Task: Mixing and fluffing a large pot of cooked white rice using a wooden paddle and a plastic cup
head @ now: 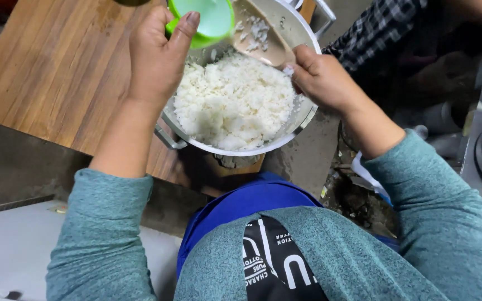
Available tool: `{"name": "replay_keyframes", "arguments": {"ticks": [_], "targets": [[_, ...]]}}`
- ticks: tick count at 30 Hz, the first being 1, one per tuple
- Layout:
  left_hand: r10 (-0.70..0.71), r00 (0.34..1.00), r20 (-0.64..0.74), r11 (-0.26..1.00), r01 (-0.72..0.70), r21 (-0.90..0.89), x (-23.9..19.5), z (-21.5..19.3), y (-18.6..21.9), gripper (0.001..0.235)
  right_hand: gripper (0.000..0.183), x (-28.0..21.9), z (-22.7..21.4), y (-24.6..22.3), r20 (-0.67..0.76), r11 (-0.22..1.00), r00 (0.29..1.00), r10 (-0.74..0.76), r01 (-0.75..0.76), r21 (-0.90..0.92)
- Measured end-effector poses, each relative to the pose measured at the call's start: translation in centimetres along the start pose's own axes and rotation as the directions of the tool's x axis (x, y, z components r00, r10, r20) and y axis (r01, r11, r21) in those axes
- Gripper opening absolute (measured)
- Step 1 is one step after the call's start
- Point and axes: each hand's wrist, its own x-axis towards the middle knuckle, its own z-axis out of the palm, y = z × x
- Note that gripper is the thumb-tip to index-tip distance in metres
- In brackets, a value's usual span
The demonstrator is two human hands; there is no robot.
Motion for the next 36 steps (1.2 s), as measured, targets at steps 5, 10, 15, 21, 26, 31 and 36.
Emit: {"name": "replay_keyframes", "arguments": {"ticks": [5, 10, 15, 21, 26, 31, 36], "targets": [[0.244, 0.967, -0.079, 0.938, -0.214, 0.274, 0.4, 0.8, -2.2, 0.047, 0.026, -0.7, 1.9, -0.1, 0.041, 0.999, 0.998, 0.043, -0.043, 0.010], [0.344, 0.939, 0.021, 0.831, -0.315, 0.458, -1.4, 1.0, -1.1, 0.043, 0.025, 0.9, 2.3, 1.7, -0.068, 0.983, 0.985, 0.161, -0.154, 0.097], [0.432, 0.896, 0.104, 0.806, -0.436, 0.402, -4.8, 2.1, 3.2, 0.041, 0.046, 1.7, 2.6, 0.7, -0.154, 0.958, 0.969, 0.193, -0.152, 0.244], [0.520, 0.839, 0.162, 0.685, -0.522, 0.508, -6.3, 2.2, 4.7, 0.036, 0.069, 2.8, 3.4, 0.5, -0.200, 0.887, 0.978, 0.063, 0.037, 0.460], [0.551, 0.806, 0.218, 0.654, -0.579, 0.487, -6.7, 2.0, 5.1, 0.037, 0.056, 3.8, 3.4, 0.7, -0.232, 0.902, 0.973, 0.005, 0.096, 0.422], [0.556, 0.797, 0.236, 0.619, -0.587, 0.522, -6.9, 1.8, 5.6, 0.038, 0.050, 4.4, 3.2, 1.4, -0.216, 0.907, 0.975, -0.044, 0.130, 0.400], [0.552, 0.790, 0.267, 0.595, -0.598, 0.538, -6.8, 2.0, 5.8, 0.039, 0.048, 4.5, 3.2, 0.9, -0.214, 0.887, 0.975, -0.059, 0.150, 0.437]]}}
